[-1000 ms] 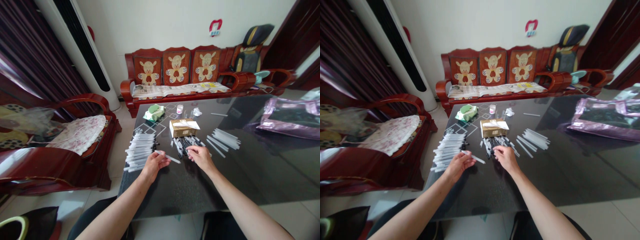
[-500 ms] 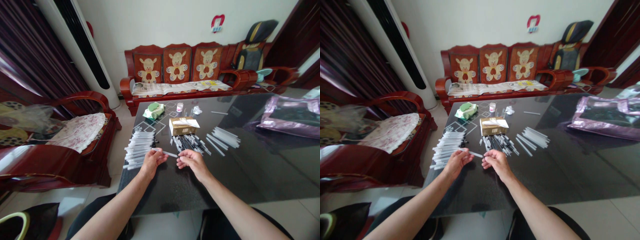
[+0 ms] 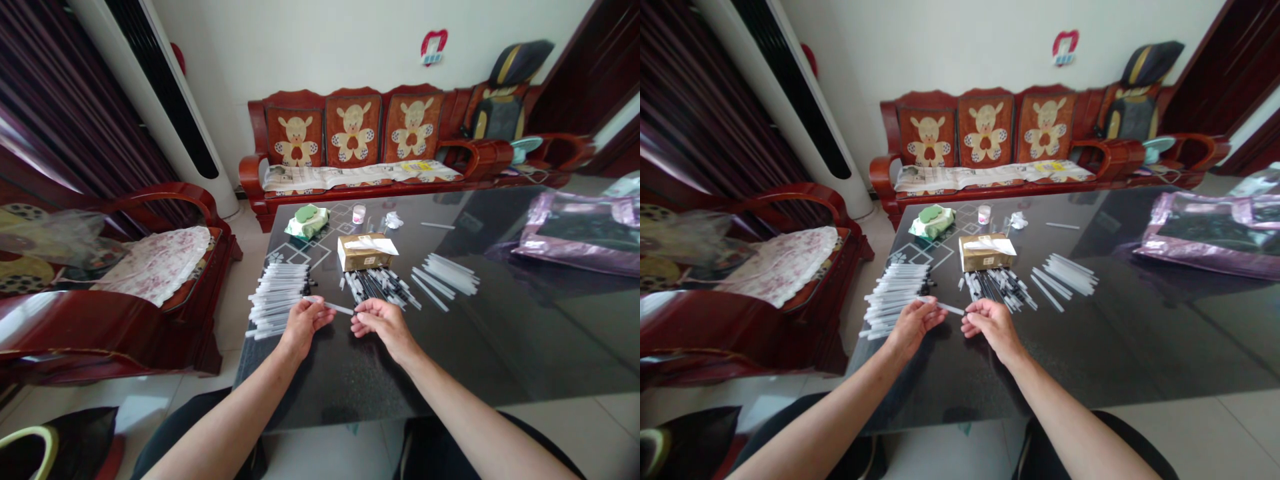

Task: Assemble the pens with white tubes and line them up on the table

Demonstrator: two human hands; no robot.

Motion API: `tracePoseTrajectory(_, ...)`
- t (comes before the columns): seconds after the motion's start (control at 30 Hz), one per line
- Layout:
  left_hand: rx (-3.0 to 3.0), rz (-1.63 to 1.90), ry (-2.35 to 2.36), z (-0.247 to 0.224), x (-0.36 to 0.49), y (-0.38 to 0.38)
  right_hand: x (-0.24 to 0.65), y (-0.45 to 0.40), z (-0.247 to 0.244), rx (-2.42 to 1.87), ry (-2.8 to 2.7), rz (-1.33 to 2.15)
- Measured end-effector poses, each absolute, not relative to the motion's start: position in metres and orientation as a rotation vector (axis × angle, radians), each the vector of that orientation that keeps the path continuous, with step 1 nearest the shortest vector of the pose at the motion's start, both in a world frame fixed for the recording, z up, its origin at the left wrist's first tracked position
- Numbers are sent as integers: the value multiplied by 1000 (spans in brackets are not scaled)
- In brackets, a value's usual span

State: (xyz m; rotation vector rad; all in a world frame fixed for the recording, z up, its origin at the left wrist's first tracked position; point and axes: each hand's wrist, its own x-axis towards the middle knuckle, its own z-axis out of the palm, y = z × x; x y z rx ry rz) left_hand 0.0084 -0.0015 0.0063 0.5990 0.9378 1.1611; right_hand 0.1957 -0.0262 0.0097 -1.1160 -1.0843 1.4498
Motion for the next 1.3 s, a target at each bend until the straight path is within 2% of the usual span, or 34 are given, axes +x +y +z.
tracePoseTrajectory(1.3,675,1197,906,2,10,-4,196,-23,-2,-1263,-1182,1452)
